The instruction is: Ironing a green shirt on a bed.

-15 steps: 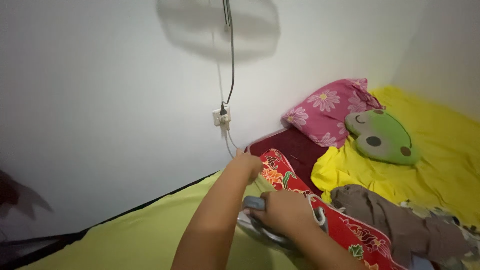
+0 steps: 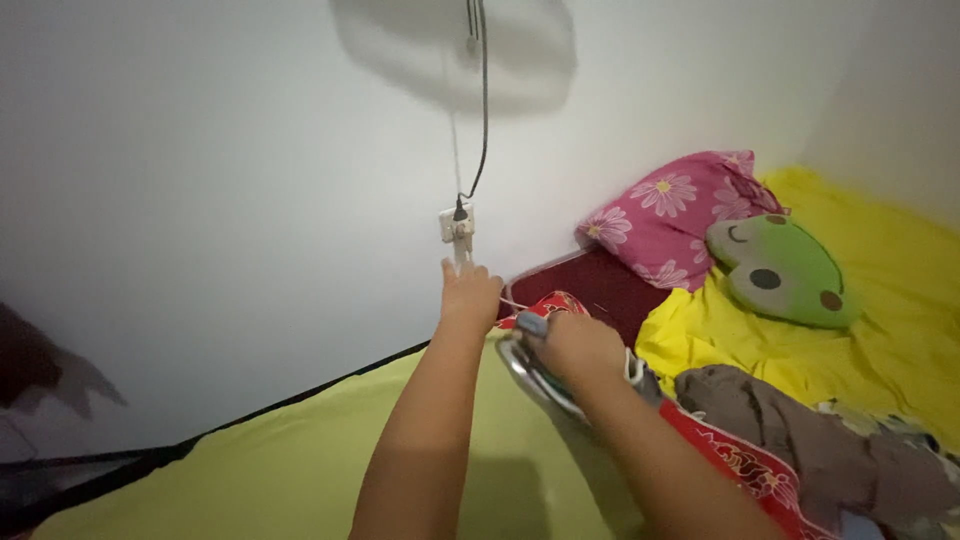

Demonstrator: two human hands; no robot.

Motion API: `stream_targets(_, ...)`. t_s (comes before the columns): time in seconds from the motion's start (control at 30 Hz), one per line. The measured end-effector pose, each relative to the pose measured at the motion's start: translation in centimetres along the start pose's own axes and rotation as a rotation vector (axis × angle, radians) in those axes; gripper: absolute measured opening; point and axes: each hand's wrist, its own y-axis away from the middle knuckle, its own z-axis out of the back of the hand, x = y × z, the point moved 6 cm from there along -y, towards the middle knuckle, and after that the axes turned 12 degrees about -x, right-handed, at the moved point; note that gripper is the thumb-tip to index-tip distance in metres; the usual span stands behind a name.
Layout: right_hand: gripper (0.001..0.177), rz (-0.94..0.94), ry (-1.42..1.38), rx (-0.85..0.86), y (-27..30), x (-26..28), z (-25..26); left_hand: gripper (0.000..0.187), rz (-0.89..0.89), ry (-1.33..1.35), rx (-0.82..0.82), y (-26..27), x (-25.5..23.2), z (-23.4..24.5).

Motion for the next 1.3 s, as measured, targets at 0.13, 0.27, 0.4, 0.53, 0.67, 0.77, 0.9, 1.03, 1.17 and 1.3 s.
stream_targets(0.13,0.068,-0.029,-0.019,-0.030,-3.0,0.1,-1.8,0.031,0.229,0.081,-0.373,3.6,1.5,1.5)
stream_targets(0.27,0.072,-0.043,0.015,0.029,-3.3,0.9,-1.0,0.030,0.316,0.251,-0.364,9.4,0.7,2.4)
stream_targets(0.4,0.077,-0.008,-0.008,0.086,-2.7,0.9,0.3,0.028,0.414,0.369,-0.395,14.4,1.3,3.1)
stream_targets(0.53,0.076,0.133,-0.031,0.192,-3.0,0.2,-0.1,0.039,0.588,0.491,-0.400,21.8,1.1,4.2)
stream_targets(0.67,0.068,0.498,0.033,0.310,-0.9,1.9,-0.9,0.043,0.719,0.507,-0.458,27.8,1.2,2.5)
stream_targets(0.77,0.068,0.637,-0.053,0.381,3.3,5.0,0.0,0.053,0.723,0.534,-0.595,29.8,1.0,3.7)
stream_targets(0.9,0.066,0.710,0.018,0.333,4.5,9.4,-1.3,0.065,0.624,0.524,-0.674,30.2,0.3,4.9)
stream_targets(1.03,0.074,0.648,0.087,0.238,1.9,12.0,-2.1,0.072,0.622,0.521,-0.669,30.1,0.4,4.6)
stream_targets(1.17,0.080,0.499,0.025,0.248,-0.9,12.7,-3.9,0.073,0.608,0.492,-0.676,30.2,0.3,4.8)
stream_targets(1.3,0.075,0.648,0.021,0.288,-0.3,13.3,-4.2,0.073,0.609,0.505,-0.638,30.3,0.5,4.6)
